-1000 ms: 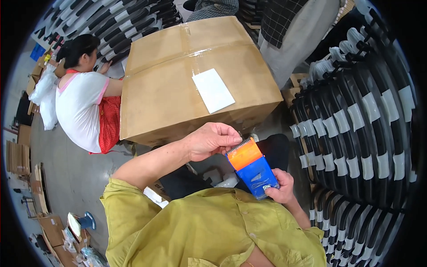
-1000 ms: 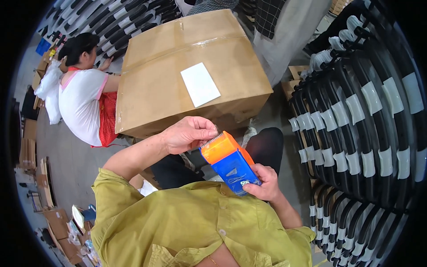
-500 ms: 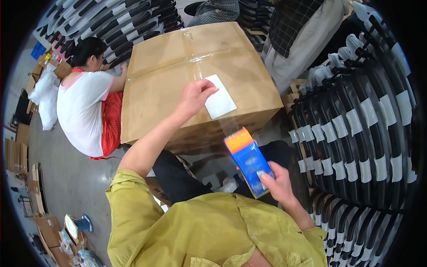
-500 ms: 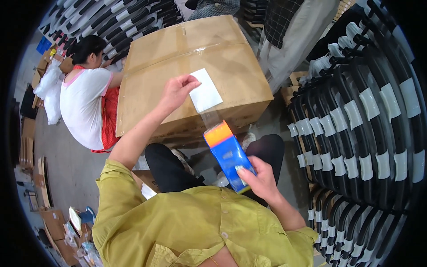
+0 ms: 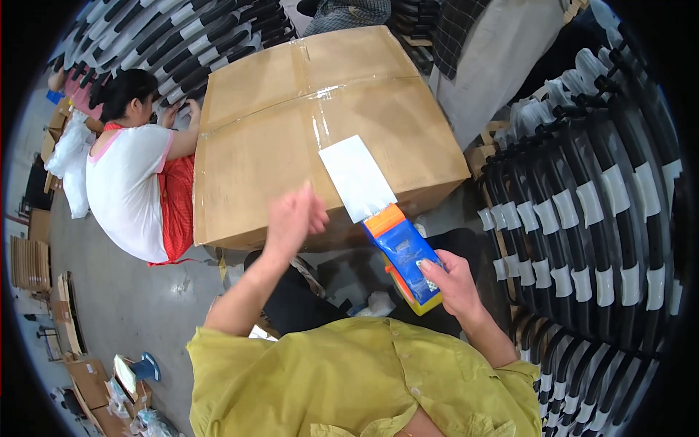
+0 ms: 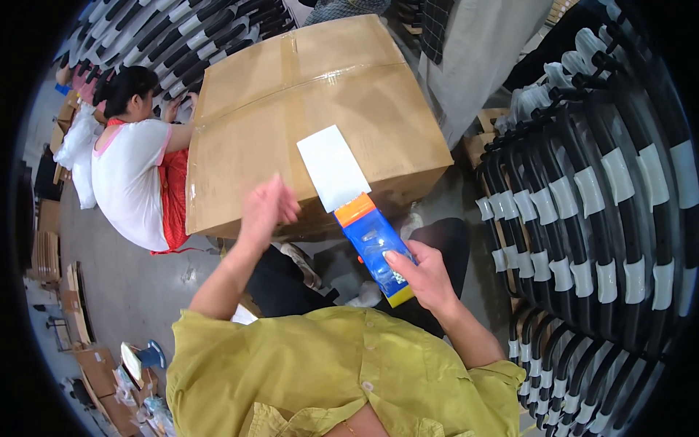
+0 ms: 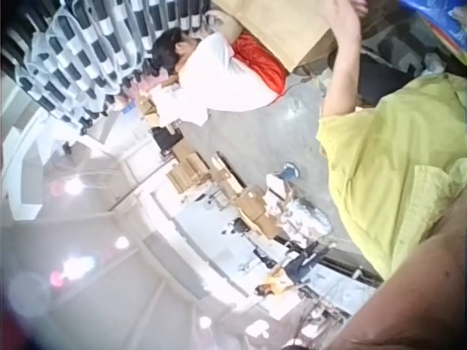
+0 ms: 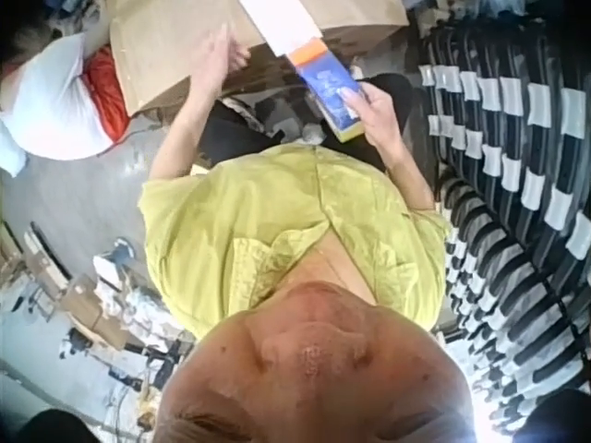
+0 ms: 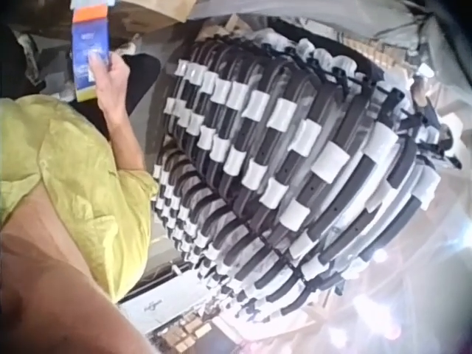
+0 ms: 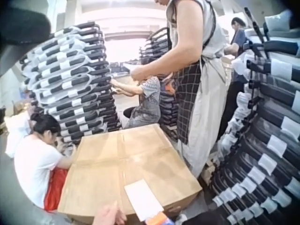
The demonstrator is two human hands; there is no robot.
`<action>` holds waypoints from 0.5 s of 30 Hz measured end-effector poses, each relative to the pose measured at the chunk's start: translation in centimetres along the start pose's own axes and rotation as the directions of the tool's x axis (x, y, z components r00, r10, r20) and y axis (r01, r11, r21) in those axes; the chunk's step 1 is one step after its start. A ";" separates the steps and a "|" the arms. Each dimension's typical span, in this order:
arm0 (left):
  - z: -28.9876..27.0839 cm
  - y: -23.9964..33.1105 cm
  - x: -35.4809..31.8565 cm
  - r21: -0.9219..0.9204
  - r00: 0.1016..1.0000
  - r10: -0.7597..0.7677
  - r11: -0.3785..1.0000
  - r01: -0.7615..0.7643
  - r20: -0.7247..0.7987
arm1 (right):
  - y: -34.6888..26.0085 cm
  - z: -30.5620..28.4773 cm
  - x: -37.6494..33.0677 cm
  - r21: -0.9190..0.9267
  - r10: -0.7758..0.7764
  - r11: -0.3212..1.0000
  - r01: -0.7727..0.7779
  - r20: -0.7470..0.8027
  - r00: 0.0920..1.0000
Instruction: Apply adhesive white labels to the top of a cardboard shipping box.
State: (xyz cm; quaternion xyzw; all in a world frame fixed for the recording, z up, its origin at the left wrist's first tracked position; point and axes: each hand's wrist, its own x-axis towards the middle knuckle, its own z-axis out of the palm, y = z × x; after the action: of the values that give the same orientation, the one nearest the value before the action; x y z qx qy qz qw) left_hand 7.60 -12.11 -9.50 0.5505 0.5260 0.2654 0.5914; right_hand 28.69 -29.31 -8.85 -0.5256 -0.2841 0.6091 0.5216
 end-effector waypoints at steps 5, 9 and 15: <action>4.2 -2.7 -2.1 -0.364 0.859 -0.270 0.819 0.443 0.436 | 1.6 -1.0 -3.0 -0.054 0.029 0.998 -0.029 0.005 1.000; 7.0 -2.9 -2.5 -0.421 0.945 -0.147 0.868 0.266 0.294 | 2.5 -0.3 -4.4 -0.021 0.014 1.000 -0.013 0.012 1.000; 5.7 0.5 -2.1 -0.613 0.982 -0.029 0.777 0.141 0.188 | 2.0 -0.5 -7.8 -0.232 -0.116 0.967 0.110 -0.012 0.993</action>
State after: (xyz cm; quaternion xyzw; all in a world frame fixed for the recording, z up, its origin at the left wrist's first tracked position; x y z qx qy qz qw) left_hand 12.32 -15.97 -9.27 0.3200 0.3813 0.3498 0.7936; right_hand 27.76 -37.25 -8.07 -0.5731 -0.3759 0.5346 0.4944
